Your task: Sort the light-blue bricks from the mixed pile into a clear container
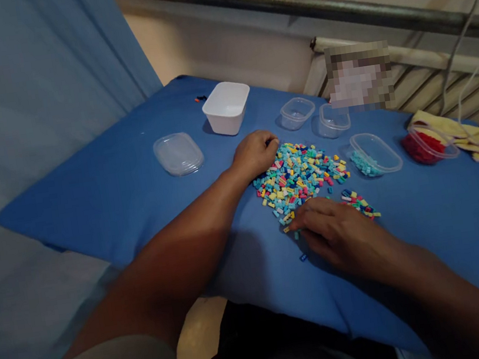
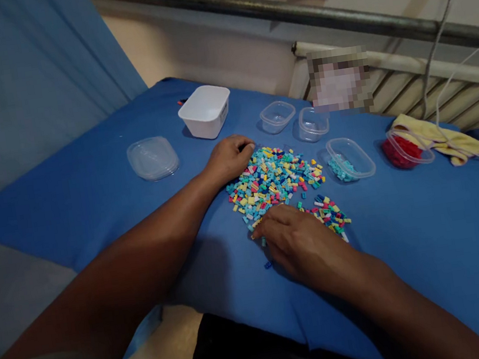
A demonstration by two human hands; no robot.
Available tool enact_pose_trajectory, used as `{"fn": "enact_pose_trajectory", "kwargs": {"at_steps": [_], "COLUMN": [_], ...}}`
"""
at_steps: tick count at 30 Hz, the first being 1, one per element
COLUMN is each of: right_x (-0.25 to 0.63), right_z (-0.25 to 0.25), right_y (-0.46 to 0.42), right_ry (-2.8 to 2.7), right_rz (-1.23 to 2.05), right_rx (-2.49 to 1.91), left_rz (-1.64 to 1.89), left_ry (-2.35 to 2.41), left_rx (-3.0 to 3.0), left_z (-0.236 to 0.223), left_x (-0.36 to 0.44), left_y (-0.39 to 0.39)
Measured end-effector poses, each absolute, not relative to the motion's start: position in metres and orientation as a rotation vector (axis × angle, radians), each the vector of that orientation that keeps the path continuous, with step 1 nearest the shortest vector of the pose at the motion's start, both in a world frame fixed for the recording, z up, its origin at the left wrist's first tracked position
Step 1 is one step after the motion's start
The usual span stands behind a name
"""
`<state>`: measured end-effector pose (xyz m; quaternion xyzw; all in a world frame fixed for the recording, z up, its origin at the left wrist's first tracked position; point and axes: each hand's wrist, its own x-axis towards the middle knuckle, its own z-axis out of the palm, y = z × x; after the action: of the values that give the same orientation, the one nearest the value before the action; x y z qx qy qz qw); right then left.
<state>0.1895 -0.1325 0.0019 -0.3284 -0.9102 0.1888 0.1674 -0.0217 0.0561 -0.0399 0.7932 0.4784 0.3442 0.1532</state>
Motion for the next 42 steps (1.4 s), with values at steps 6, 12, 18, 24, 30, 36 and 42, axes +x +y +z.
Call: {"fn": "enact_pose_trajectory", "kwargs": {"at_steps": [6, 12, 18, 24, 30, 36, 42], "right_x": [0.19, 0.189, 0.183, 0.183, 0.195, 0.254, 0.308], "right_z": [-0.004, 0.004, 0.0, -0.005, 0.003, 0.014, 0.003], "right_y": [-0.13, -0.135, -0.137, -0.134, -0.129, -0.103, -0.076], "right_ry": [-2.535, -2.54, -2.558, -2.529, -2.438, -1.979, -1.748], "right_rz": [0.574, 0.612, 0.579, 0.569, 0.518, 0.102, -0.166], "right_rx": [-0.964, -1.0, -1.073, -1.062, -1.087, -1.35, -1.523], "left_rz": [0.964, 0.95, 0.975, 0.973, 0.955, 0.937, 0.961], "left_ry": [1.381, 1.399, 1.377, 1.371, 1.378, 1.395, 1.404], "left_rx": [2.277, 2.268, 2.286, 2.278, 2.25, 2.222, 2.243], "left_z": [-0.041, -0.039, -0.04, -0.04, -0.039, -0.035, -0.039], "left_x": [-0.021, -0.021, -0.021, -0.022, -0.022, -0.022, -0.025], "left_y": [0.057, 0.056, 0.056, 0.057, 0.056, 0.053, 0.059]}}
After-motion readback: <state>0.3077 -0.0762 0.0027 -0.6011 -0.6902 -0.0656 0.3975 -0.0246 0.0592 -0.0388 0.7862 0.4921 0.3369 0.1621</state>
